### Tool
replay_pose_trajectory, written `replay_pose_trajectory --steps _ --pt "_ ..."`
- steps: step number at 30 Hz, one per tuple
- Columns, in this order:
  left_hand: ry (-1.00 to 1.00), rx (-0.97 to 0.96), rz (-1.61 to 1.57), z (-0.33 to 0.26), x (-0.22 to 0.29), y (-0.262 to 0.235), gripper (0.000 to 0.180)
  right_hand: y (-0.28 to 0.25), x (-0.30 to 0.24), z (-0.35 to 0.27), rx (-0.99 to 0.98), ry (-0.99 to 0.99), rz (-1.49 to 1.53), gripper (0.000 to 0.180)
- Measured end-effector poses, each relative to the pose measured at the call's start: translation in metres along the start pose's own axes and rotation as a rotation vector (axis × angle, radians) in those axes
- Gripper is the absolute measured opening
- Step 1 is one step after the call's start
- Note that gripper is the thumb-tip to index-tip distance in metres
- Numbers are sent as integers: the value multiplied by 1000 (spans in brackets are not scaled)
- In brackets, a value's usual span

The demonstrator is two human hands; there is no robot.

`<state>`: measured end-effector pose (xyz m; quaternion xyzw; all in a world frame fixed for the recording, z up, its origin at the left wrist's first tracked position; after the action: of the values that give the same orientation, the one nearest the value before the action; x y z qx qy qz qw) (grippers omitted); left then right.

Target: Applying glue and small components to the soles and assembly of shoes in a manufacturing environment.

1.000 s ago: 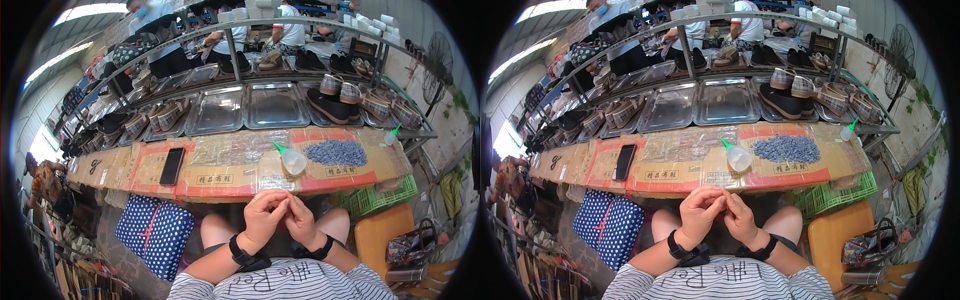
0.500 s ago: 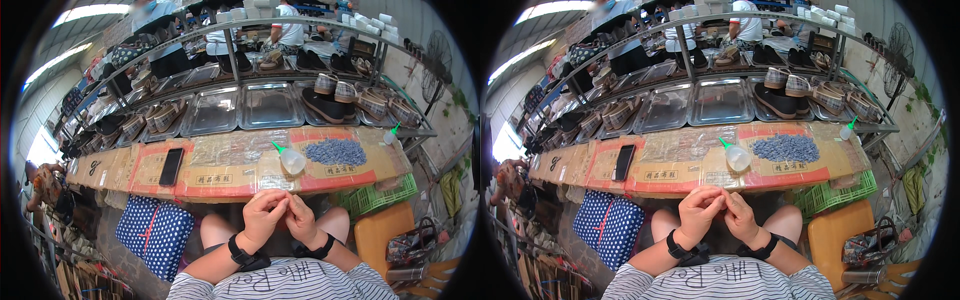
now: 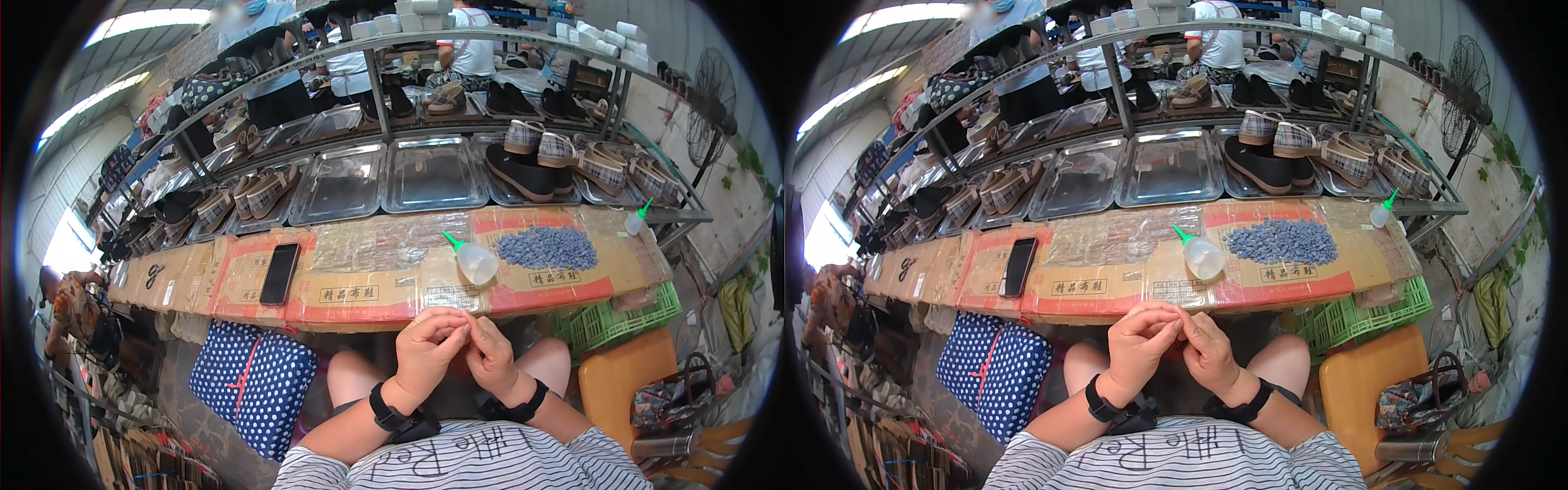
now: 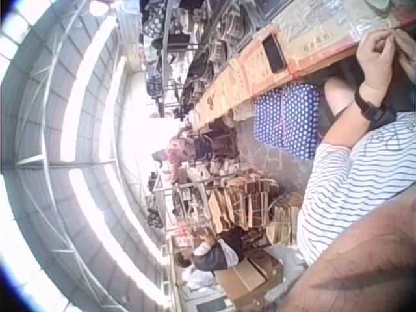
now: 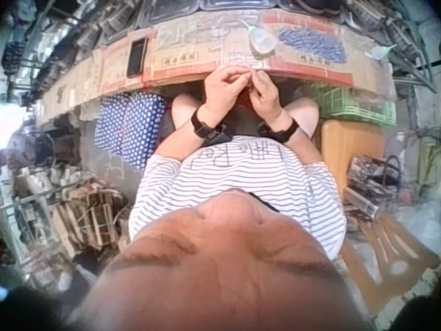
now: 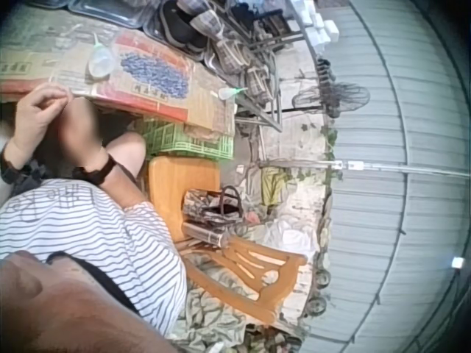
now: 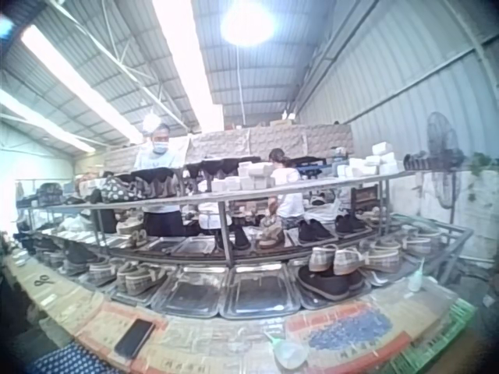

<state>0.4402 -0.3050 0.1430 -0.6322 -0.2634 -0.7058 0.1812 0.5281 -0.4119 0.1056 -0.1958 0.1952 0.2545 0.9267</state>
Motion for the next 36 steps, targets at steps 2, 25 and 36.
replay_pose_trajectory --steps 2,25,36 --pt "-33 -28 0 0 -1 -1 10 -1 2 -8 -26 76 60 70" --pt "327 116 369 5 9 -5 32 2 0 -9 28 344 451 67" --pt "351 102 397 3 10 -9 37 -2 -8 3 -43 248 234 65"
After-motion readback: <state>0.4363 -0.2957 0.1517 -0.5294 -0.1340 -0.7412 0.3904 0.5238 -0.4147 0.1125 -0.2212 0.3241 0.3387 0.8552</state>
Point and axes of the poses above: each hand's wrist, its own z-axis towards the middle knuckle, its own y-axis out of the palm, x = y × z, the point moved 1 cm from there along z, towards the middle knuckle, and after that the axes turned 12 degrees about -y, right-handed, at the moved point
